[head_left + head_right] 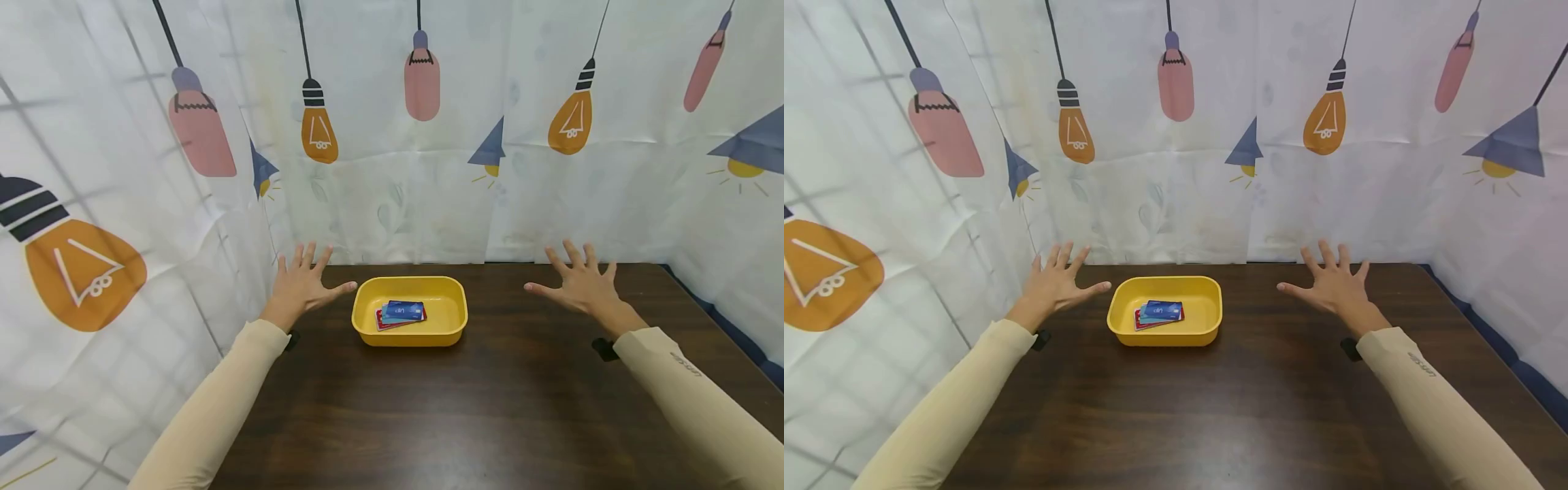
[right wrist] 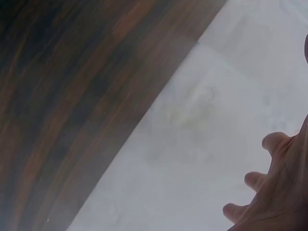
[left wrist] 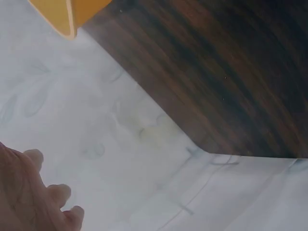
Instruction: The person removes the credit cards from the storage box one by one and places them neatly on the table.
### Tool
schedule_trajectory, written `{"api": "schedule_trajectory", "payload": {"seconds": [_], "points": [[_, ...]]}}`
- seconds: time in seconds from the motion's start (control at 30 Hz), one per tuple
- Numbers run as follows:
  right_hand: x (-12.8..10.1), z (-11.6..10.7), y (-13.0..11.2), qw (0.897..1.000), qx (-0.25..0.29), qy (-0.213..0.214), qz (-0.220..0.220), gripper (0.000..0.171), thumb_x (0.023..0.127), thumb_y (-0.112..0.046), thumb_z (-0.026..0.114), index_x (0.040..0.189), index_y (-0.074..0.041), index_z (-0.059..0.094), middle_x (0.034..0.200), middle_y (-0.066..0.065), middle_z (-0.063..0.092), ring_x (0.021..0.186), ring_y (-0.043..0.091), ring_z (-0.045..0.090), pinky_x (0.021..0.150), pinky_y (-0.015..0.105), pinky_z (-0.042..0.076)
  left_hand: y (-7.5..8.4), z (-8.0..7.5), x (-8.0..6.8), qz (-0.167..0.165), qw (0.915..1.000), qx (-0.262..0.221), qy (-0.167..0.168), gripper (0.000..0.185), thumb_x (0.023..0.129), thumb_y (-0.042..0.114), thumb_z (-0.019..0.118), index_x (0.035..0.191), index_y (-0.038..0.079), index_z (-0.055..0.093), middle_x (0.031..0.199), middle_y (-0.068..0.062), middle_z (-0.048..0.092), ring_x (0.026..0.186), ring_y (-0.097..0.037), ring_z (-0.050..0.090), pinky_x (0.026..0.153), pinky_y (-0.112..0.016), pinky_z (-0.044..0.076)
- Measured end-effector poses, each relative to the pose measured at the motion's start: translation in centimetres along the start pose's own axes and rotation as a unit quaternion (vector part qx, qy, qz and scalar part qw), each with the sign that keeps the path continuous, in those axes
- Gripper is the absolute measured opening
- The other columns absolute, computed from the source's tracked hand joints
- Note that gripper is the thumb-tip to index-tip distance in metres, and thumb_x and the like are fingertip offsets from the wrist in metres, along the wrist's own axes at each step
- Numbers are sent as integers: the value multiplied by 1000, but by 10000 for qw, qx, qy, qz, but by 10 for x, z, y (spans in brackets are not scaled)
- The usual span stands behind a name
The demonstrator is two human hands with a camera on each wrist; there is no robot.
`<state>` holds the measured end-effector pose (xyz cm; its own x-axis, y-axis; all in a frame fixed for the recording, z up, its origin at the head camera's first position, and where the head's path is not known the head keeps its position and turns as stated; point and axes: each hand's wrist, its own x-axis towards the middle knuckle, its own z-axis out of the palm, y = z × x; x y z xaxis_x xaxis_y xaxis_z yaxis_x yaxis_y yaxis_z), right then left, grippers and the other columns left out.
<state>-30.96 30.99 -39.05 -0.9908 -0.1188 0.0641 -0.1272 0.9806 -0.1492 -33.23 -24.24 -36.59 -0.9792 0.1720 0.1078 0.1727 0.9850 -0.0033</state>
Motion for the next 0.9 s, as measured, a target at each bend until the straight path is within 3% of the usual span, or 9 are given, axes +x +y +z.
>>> {"api": "schedule_trajectory", "payload": {"seconds": [0.23, 0.47, 0.9], "points": [[-7, 8, -10, 9999, 76, 92, -79, 105, 89, -84, 42, 166, -28, -1, 172, 18, -8, 153, 57, -10, 104, 90, -3, 6, 12, -6, -34, 9999, -59, 96, 110, 83, 93, 35, 166, 25, 14, 172, -20, 9, 158, -46, 7, 121, -74, 1], [-20, 20, -30, 9996, 111, 180, -179, 104, 89, -83, 45, 166, -27, 3, 173, 18, -2, 153, 58, -2, 106, 89, 0, 15, 26, -16, -69, 9999, -85, -25, 111, 81, 95, 32, 166, 28, 9, 173, -15, 1, 159, -44, 4, 122, -72, -2], [-42, 47, -61, 9959, 580, 425, -557, 102, 89, -76, 55, 166, -27, 11, 173, 15, 6, 154, 54, 6, 107, 88, 5, 32, 56, -41, 2, 9983, -472, 352, 106, 83, 91, 38, 166, 31, 11, 173, -13, 7, 160, -40, 6, 125, -68, 1]]}}
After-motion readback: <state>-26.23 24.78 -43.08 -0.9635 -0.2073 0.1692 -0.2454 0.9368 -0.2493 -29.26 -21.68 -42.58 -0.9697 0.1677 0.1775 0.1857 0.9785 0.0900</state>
